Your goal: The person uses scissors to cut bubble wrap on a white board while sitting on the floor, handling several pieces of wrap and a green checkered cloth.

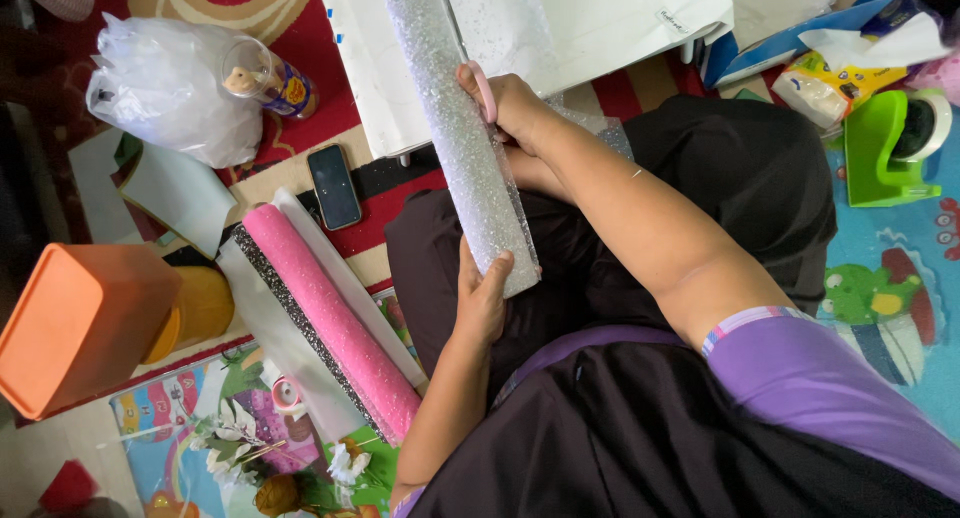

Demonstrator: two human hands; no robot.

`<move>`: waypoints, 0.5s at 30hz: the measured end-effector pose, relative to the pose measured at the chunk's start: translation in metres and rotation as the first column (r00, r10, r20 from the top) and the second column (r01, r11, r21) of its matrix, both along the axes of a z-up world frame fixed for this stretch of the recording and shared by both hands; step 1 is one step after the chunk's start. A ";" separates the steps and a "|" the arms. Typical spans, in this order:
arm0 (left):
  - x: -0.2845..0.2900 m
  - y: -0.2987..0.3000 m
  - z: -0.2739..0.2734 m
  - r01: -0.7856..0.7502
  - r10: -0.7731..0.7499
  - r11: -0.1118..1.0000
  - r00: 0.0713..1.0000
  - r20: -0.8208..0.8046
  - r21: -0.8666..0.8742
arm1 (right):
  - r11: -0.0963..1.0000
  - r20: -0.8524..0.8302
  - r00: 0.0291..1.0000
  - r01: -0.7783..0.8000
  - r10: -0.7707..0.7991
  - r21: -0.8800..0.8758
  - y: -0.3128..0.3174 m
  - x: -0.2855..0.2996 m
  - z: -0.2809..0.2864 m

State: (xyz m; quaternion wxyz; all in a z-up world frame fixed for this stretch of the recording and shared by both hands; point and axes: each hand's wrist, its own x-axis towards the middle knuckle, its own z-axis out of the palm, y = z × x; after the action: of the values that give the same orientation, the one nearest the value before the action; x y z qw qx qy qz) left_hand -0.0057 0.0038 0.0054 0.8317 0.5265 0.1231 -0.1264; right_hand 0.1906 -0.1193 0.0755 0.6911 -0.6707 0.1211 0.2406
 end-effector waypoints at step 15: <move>-0.018 0.001 -0.010 0.020 -0.020 0.999 1.000 -0.011 0.027 | 0.995 0.028 0.997 -0.074 0.072 0.070 -0.014 0.016 0.009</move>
State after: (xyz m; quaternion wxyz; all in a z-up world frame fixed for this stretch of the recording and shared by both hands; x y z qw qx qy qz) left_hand -0.0237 0.0051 -0.0048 0.8225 0.5382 0.1239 -0.1357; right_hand 0.2070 -0.1333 0.0849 0.7067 -0.6527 0.0788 0.2613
